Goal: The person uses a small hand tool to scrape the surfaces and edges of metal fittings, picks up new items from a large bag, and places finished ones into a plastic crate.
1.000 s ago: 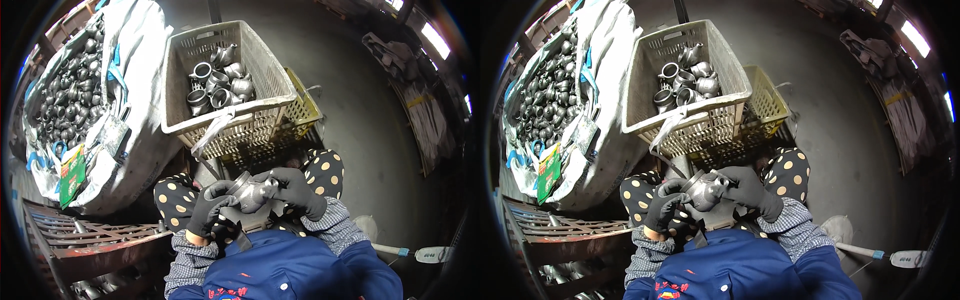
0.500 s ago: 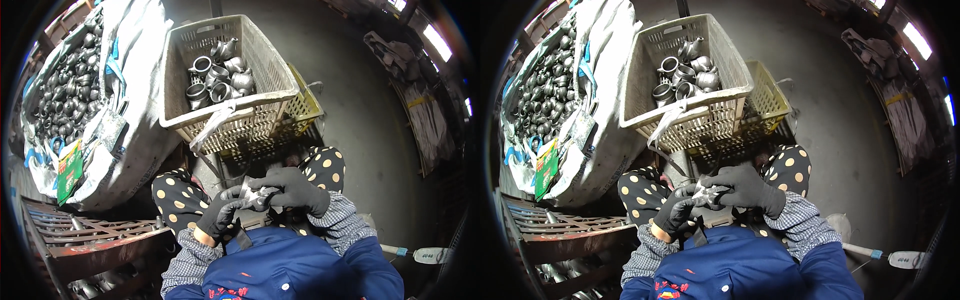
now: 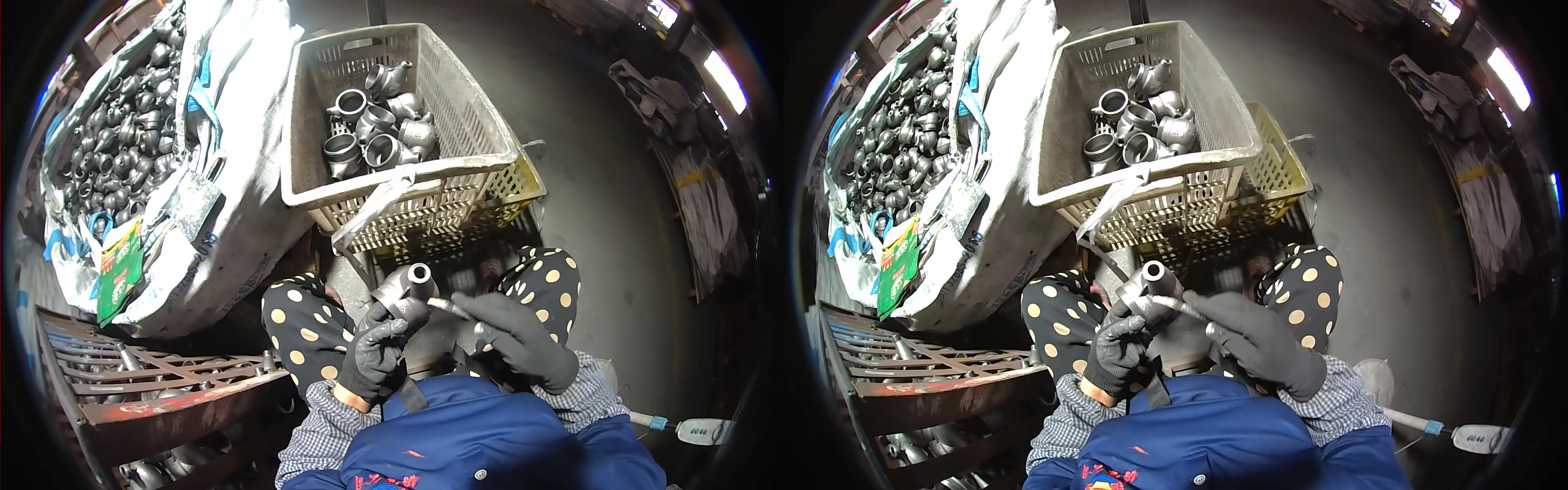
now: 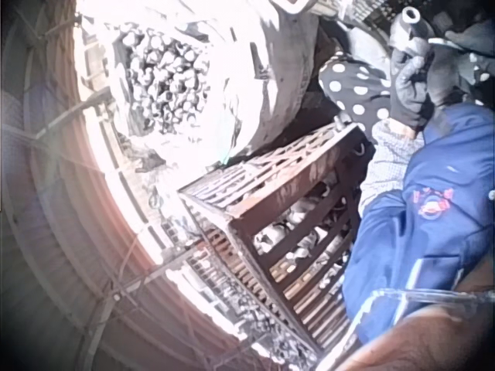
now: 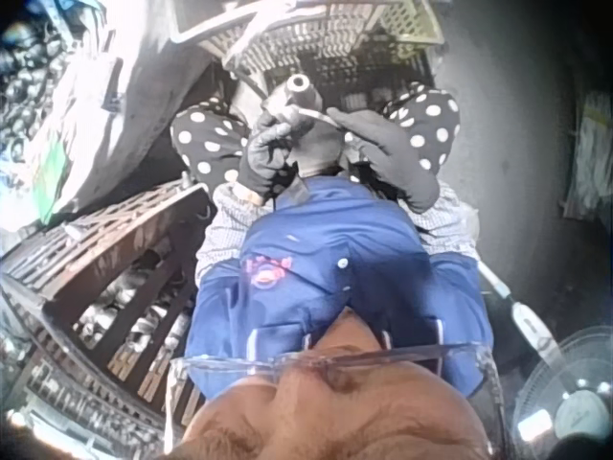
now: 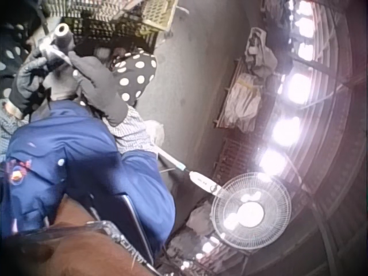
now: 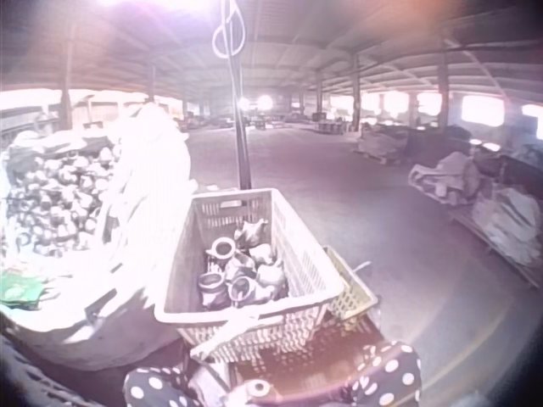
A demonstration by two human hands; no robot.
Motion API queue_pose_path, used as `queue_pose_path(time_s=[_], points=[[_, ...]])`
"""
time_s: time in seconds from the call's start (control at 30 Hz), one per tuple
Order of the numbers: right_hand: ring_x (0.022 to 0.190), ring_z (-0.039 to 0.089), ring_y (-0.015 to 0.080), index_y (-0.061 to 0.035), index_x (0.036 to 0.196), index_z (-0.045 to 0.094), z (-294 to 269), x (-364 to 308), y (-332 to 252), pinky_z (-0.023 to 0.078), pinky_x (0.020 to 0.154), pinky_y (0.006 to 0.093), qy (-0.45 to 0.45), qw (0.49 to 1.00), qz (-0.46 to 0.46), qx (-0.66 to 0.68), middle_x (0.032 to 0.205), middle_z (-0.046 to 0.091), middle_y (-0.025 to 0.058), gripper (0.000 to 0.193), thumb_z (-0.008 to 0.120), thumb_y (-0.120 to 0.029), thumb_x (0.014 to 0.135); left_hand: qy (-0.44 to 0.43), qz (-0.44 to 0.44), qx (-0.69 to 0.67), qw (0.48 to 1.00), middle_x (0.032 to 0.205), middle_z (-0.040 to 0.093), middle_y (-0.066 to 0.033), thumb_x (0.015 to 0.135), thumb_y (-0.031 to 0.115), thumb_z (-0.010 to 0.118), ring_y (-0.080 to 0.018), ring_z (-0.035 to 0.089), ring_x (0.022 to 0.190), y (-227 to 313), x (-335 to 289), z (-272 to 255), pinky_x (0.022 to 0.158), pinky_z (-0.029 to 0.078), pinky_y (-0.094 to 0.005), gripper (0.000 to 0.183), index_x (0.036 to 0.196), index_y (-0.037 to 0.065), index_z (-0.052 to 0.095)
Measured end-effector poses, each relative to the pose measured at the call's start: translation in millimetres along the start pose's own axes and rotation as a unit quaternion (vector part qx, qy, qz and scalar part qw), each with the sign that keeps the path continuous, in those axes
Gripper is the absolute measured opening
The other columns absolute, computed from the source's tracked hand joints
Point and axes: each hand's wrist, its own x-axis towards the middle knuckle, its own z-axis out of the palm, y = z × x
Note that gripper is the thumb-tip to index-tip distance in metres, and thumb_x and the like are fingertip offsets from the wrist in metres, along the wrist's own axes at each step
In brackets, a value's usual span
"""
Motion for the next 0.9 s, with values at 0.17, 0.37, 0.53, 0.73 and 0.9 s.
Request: queue_pose_path(time_s=[0.17,0.37,0.53,0.73,0.9], points=[[0.087,0.063,0.0219,-0.0018,0.127,0.061,9,4,-12,0.049,0.078,0.0299,-0.01,0.996,0.078,-0.029,0.099,0.066,0.012,0.045,0.059,0.003,0.082,0.037,0.021,0.029,0.999,0.117,0.063,-0.0143,0.079,-0.006,0.06,-0.0252,0.061,0.111,-5,-9,-7,0.098,0.049,-0.0333,0.059,0.136,-0.002,0.046],[0.084,0.063,0.0228,-0.005,0.125,0.063,15,11,-9,0.051,0.073,0.031,-0.025,0.99,0.045,-0.133,0.097,0.066,0.0102,0.045,0.065,0.0,0.081,-0.078,0.294,0.472,0.827,0.107,0.068,-0.0115,0.083,-0.012,0.049,-0.0196,0.067,0.097,-15,-28,-35,0.084,0.054,-0.028,0.035,0.112,0.0,0.065],[0.085,0.065,0.0181,-0.0168,0.124,0.064,19,14,-5,0.052,0.064,0.031,-0.009,0.979,0.008,-0.201,0.096,0.065,0.0009,0.047,0.062,-0.006,0.079,-0.067,0.294,0.529,0.793,0.104,0.071,-0.013,0.084,-0.01,0.049,-0.0207,0.07,0.097,-9,-33,-30,0.085,0.054,-0.0292,0.034,0.112,-0.001,0.064],[0.085,0.064,0.0167,-0.0196,0.124,0.065,19,18,-2,0.052,0.063,0.03,-0.015,0.969,-0.003,-0.246,0.095,0.064,-0.0012,0.045,0.062,-0.009,0.08,-0.004,0.155,0.451,0.879,0.104,0.071,-0.0124,0.082,-0.009,0.048,-0.0205,0.069,0.099,-14,-39,-31,0.086,0.053,-0.0287,0.035,0.113,0.0,0.065],[0.083,0.064,0.0167,-0.0214,0.126,0.063,23,15,4,0.052,0.063,0.0302,-0.024,0.956,-0.018,-0.292,0.094,0.063,-0.0016,0.044,0.062,-0.014,0.083,-0.052,0.241,0.515,0.821,0.104,0.071,-0.0116,0.082,-0.008,0.048,-0.0202,0.068,0.099,-10,-38,-27,0.087,0.053,-0.0292,0.037,0.114,0.0,0.064]])
